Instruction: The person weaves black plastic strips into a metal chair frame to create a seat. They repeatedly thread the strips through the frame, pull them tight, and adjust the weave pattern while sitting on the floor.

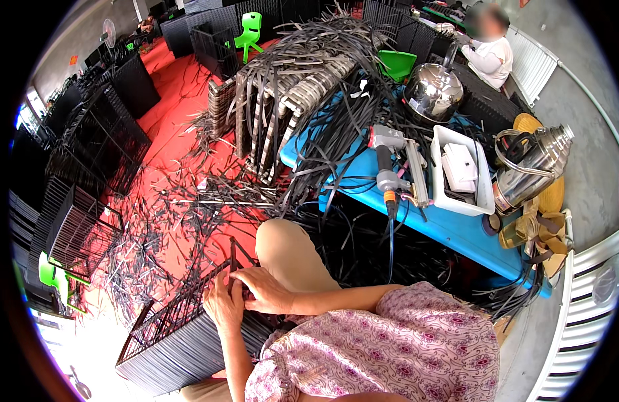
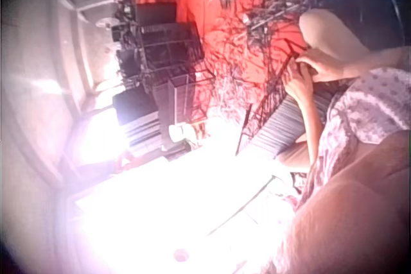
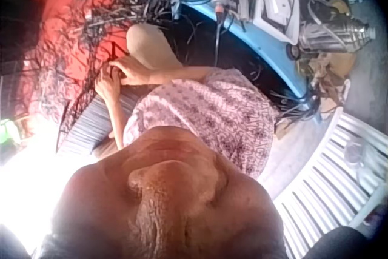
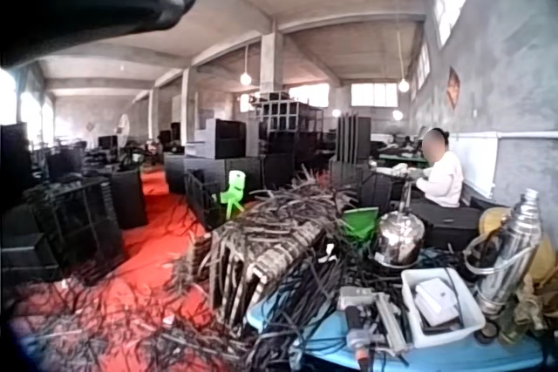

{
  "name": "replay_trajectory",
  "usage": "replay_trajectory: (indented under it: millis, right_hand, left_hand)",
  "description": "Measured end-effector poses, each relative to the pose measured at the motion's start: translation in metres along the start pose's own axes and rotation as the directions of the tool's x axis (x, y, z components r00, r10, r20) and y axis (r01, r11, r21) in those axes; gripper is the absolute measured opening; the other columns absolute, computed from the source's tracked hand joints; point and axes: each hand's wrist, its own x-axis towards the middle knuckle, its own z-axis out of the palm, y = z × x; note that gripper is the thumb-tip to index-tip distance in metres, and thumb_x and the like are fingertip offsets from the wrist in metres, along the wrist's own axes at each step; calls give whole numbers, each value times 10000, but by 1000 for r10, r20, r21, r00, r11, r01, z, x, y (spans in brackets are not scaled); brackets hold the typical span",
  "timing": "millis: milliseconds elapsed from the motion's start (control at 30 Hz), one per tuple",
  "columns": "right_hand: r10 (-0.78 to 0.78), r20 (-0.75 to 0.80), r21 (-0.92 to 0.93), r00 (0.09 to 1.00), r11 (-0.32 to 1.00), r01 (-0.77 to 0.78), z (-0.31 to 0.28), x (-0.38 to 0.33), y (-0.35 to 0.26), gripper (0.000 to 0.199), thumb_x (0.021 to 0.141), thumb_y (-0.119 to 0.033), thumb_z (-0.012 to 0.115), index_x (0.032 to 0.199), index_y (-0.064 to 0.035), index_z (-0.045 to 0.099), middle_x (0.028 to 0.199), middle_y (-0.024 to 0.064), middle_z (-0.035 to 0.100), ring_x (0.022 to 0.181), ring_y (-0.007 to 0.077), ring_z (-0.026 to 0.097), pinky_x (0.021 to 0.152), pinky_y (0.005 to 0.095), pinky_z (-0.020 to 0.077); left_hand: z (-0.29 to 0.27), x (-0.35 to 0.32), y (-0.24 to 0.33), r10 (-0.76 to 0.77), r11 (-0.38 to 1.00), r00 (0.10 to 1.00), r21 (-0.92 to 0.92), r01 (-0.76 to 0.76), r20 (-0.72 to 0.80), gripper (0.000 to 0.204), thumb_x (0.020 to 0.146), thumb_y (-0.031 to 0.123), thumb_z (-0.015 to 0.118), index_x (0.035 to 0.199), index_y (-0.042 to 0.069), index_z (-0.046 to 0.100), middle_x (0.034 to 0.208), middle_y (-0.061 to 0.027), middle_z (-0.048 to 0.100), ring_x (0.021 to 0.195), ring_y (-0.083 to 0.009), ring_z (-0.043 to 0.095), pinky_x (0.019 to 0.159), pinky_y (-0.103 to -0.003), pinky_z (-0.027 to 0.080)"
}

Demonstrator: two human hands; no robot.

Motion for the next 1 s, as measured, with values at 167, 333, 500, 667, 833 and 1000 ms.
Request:
replay_trajectory:
  millis: [167,333,500,667,833,1000]
  right_hand:
    - [26,88,3,996,1000,-26,1,0,1,728,702,-201,778,1325,-71,424,1119,119,585,1054,307,556,921,442,400]
    - [85,130,-14,988,996,-84,2,5,-3,675,708,-212,765,1288,-83,445,1073,107,603,1017,298,575,888,426,406]
    - [54,130,-94,990,995,-41,5,10,-4,635,727,-231,735,1261,-35,455,1040,130,599,980,312,575,857,433,416]
    - [79,157,-121,984,991,-61,9,9,-6,550,763,-241,711,1212,-23,479,1046,151,618,962,316,597,835,436,421]
    - [119,133,-101,984,989,-106,18,9,-9,514,783,-220,701,1209,-25,491,1042,168,626,950,347,606,816,455,444]
    - [208,200,-186,957,968,-171,22,7,-12,468,827,-212,677,1216,-27,493,1053,181,605,958,388,597,793,476,487]
  left_hand:
    - [-7,-3,0,-38,999,996,-18,40,76,412,892,272,563,1200,-2,538,796,-177,685,821,-362,651,808,-446,458]
    - [-3,-4,-10,21,998,998,-67,-17,66,402,914,198,490,1260,-7,496,899,-191,687,914,-386,630,847,-471,443]
    - [4,-4,-19,-25,993,998,-112,31,59,368,899,142,481,1234,-7,521,934,-238,670,859,-412,630,805,-480,461]
    - [1,-3,-21,-61,993,994,-95,69,87,323,889,127,490,1177,2,569,834,-224,658,782,-363,639,762,-469,476]
    - [-2,0,-22,-2,995,999,-97,6,41,309,915,148,490,1184,24,580,846,-198,667,794,-356,643,791,-459,477]
    - [-12,-6,-19,72,995,997,-73,-70,19,316,920,165,535,1194,14,573,921,-182,666,914,-339,621,929,-485,416]
